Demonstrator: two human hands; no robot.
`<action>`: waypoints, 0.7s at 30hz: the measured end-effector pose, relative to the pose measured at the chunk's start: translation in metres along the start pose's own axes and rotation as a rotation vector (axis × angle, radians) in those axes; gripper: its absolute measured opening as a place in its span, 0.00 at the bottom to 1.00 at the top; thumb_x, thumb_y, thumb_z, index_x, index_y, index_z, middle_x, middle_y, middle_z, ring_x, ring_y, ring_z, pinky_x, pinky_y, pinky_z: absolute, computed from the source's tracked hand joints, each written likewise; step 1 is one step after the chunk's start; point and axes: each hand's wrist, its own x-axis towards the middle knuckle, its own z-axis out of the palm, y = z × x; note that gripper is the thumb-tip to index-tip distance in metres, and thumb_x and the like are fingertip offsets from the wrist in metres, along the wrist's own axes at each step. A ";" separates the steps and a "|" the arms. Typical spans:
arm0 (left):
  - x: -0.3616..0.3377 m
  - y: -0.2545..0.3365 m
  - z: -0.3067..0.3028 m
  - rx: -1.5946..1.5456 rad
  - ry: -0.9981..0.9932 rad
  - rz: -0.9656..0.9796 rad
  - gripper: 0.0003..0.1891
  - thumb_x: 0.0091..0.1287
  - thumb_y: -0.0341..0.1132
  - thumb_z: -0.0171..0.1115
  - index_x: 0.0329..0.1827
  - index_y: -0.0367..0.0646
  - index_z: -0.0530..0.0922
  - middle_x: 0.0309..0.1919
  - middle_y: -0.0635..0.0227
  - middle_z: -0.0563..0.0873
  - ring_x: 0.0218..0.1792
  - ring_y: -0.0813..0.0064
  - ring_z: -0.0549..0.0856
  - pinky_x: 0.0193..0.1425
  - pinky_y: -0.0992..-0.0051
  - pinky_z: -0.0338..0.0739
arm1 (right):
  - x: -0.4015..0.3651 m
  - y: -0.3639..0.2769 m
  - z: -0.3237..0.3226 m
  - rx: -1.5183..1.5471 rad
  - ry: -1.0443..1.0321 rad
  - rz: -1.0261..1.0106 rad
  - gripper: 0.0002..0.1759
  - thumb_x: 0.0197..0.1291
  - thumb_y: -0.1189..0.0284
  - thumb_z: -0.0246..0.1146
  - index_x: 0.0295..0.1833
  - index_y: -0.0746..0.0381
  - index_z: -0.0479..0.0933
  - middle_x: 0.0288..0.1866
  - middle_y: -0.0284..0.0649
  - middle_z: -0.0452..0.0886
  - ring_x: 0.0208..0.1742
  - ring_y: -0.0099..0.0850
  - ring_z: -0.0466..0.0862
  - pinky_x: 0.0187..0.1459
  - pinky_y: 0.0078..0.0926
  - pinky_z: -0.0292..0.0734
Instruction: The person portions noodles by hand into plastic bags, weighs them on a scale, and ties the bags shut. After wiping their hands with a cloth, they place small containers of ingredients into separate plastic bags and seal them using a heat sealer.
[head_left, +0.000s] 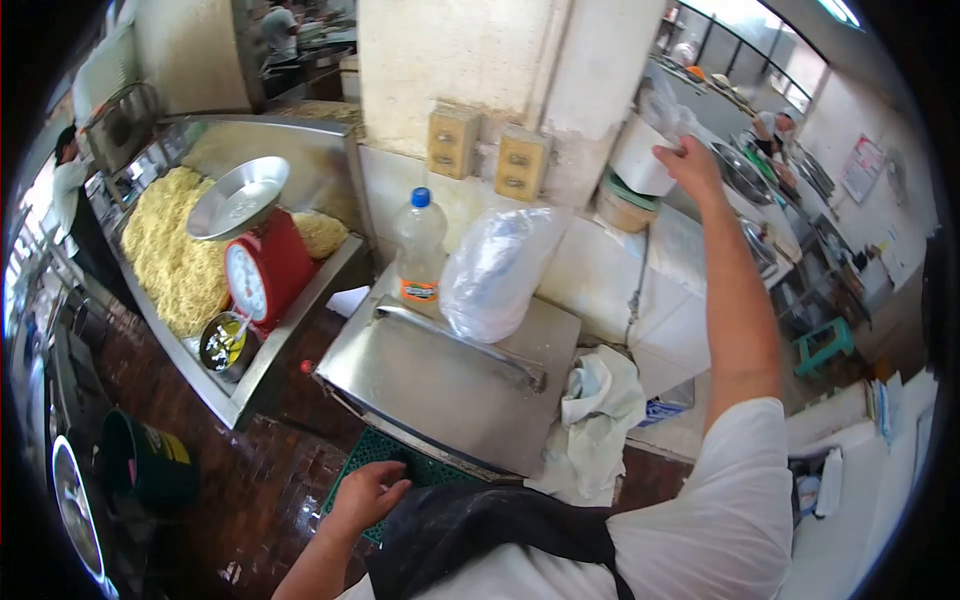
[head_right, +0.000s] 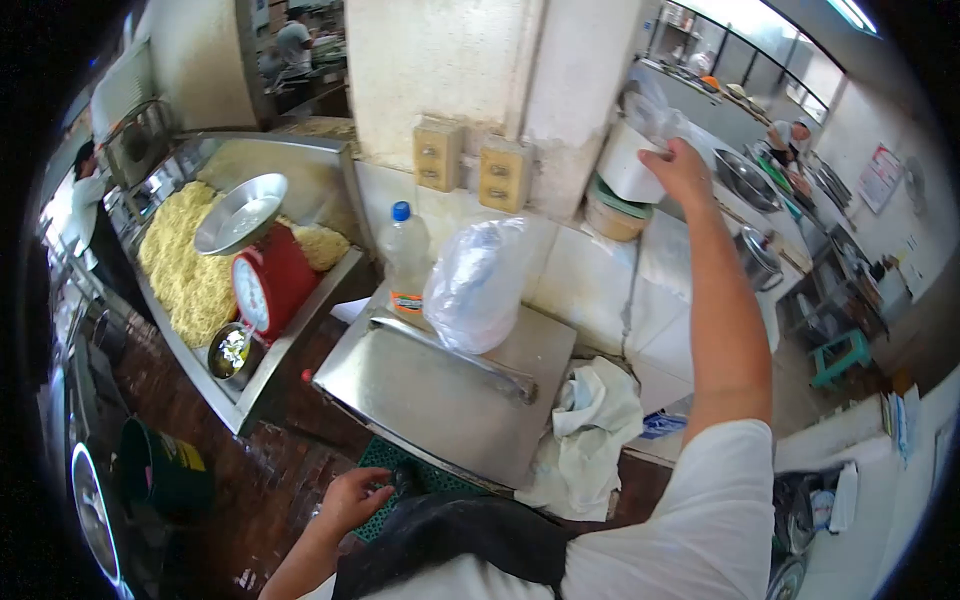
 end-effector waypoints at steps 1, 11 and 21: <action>0.003 0.002 0.004 -0.033 -0.003 -0.005 0.20 0.63 0.44 0.69 0.55 0.44 0.84 0.44 0.57 0.89 0.38 0.63 0.90 0.47 0.66 0.84 | 0.002 -0.001 0.003 -0.035 0.033 -0.023 0.31 0.54 0.47 0.71 0.48 0.65 0.80 0.38 0.44 0.87 0.37 0.35 0.87 0.43 0.33 0.79; 0.015 0.010 0.017 0.005 -0.122 0.032 0.21 0.65 0.46 0.66 0.57 0.45 0.83 0.48 0.59 0.89 0.44 0.60 0.89 0.51 0.65 0.83 | -0.004 0.029 -0.013 0.224 0.002 0.032 0.24 0.50 0.54 0.76 0.37 0.63 0.77 0.29 0.32 0.77 0.30 0.22 0.75 0.34 0.24 0.71; 0.016 0.006 0.019 0.048 -0.092 0.025 0.22 0.65 0.48 0.65 0.57 0.45 0.83 0.48 0.58 0.89 0.46 0.59 0.89 0.52 0.64 0.83 | 0.012 0.055 -0.002 0.331 -0.148 0.069 0.26 0.50 0.57 0.76 0.46 0.66 0.81 0.33 0.33 0.81 0.32 0.23 0.78 0.35 0.25 0.73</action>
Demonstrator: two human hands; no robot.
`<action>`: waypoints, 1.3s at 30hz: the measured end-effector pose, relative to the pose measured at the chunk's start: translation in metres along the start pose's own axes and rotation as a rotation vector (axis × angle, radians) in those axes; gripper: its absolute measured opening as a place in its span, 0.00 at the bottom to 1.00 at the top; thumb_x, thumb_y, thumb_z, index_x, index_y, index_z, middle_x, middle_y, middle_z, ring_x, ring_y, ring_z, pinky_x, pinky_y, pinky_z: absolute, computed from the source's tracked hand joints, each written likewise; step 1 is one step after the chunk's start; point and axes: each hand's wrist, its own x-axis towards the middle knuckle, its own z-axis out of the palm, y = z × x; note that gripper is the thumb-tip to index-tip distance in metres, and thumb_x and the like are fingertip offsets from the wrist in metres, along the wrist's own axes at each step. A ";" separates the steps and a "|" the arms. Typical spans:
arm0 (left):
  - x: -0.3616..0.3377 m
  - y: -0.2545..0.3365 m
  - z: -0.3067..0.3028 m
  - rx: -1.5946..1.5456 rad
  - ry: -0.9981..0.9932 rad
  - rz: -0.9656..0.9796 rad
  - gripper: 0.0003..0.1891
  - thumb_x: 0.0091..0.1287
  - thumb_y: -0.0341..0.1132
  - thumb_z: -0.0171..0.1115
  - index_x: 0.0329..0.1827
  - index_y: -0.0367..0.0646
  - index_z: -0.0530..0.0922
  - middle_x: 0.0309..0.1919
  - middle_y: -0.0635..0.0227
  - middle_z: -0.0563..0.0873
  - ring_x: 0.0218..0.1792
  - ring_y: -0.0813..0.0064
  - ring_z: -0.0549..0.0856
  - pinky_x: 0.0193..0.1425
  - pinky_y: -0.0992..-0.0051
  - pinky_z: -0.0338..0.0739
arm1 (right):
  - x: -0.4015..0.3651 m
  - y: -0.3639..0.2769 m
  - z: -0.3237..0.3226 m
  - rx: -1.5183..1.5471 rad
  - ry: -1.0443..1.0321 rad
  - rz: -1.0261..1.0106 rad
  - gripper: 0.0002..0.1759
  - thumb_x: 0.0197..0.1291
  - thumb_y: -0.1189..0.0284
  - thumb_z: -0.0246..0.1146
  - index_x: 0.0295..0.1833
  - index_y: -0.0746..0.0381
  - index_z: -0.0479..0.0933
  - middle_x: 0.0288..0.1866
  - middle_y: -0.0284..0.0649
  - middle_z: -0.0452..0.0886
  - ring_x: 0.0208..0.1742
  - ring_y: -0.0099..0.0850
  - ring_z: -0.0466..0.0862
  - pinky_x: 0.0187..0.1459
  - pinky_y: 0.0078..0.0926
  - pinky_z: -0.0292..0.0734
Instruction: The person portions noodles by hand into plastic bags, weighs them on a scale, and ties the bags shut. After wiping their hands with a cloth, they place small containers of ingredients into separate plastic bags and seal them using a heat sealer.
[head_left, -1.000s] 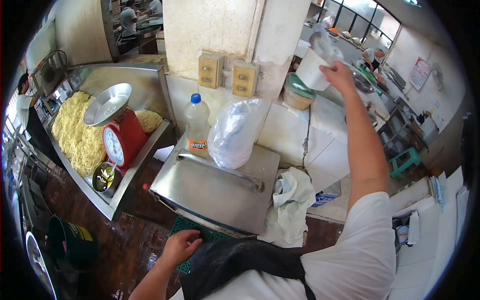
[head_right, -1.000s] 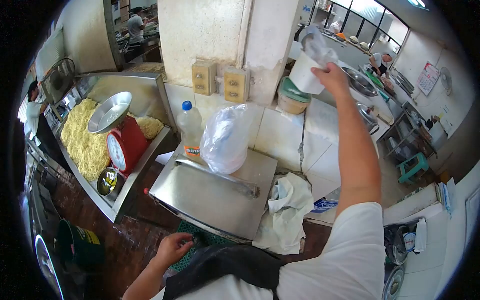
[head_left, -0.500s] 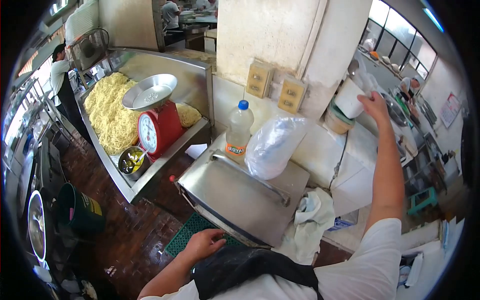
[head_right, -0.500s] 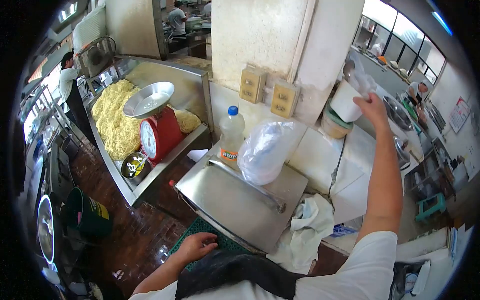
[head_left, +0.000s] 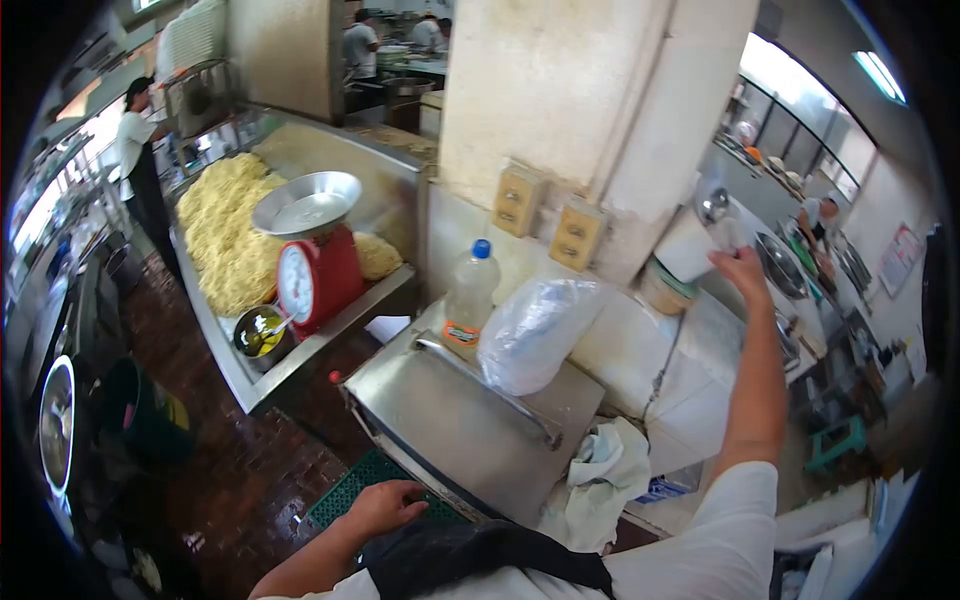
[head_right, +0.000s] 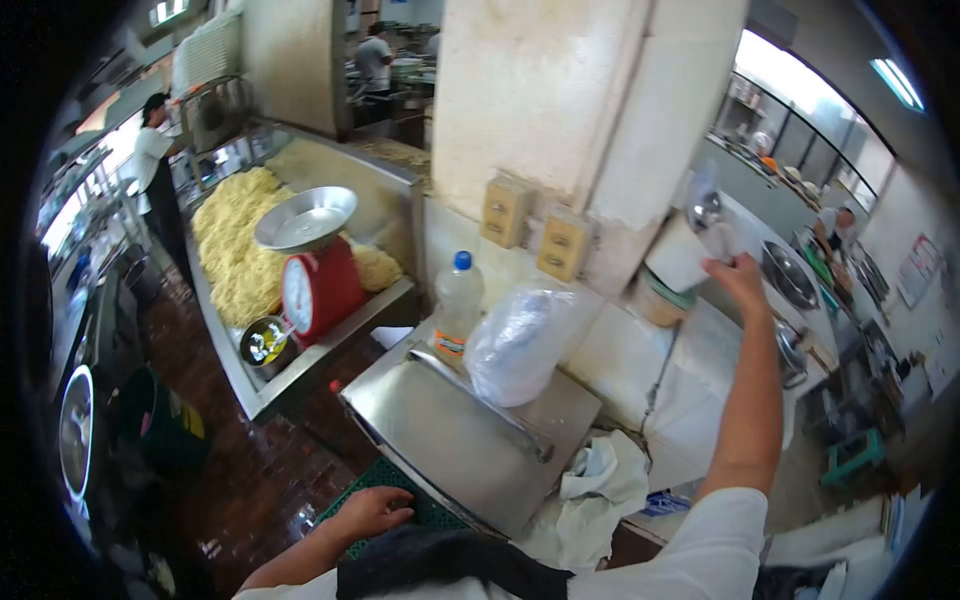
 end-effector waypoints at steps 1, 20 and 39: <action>0.000 -0.003 0.003 -0.007 0.025 -0.033 0.22 0.65 0.48 0.65 0.57 0.45 0.83 0.48 0.58 0.89 0.46 0.59 0.89 0.52 0.64 0.83 | 0.009 0.013 -0.007 -0.022 -0.017 -0.030 0.26 0.49 0.58 0.76 0.46 0.67 0.81 0.34 0.34 0.82 0.33 0.24 0.79 0.36 0.25 0.74; 0.018 0.016 0.003 0.074 -0.108 0.091 0.23 0.69 0.47 0.64 0.62 0.44 0.80 0.49 0.55 0.88 0.49 0.57 0.88 0.56 0.62 0.81 | -0.037 0.010 -0.023 0.132 -0.062 0.154 0.47 0.55 0.44 0.72 0.75 0.53 0.64 0.59 0.37 0.79 0.57 0.30 0.79 0.56 0.36 0.72; 0.069 0.070 -0.019 -0.257 0.141 0.204 0.20 0.66 0.39 0.70 0.58 0.42 0.82 0.47 0.59 0.88 0.42 0.70 0.88 0.47 0.72 0.83 | -0.152 0.020 0.082 0.620 0.022 0.267 0.25 0.63 0.60 0.69 0.62 0.59 0.77 0.47 0.34 0.85 0.43 0.22 0.83 0.41 0.21 0.76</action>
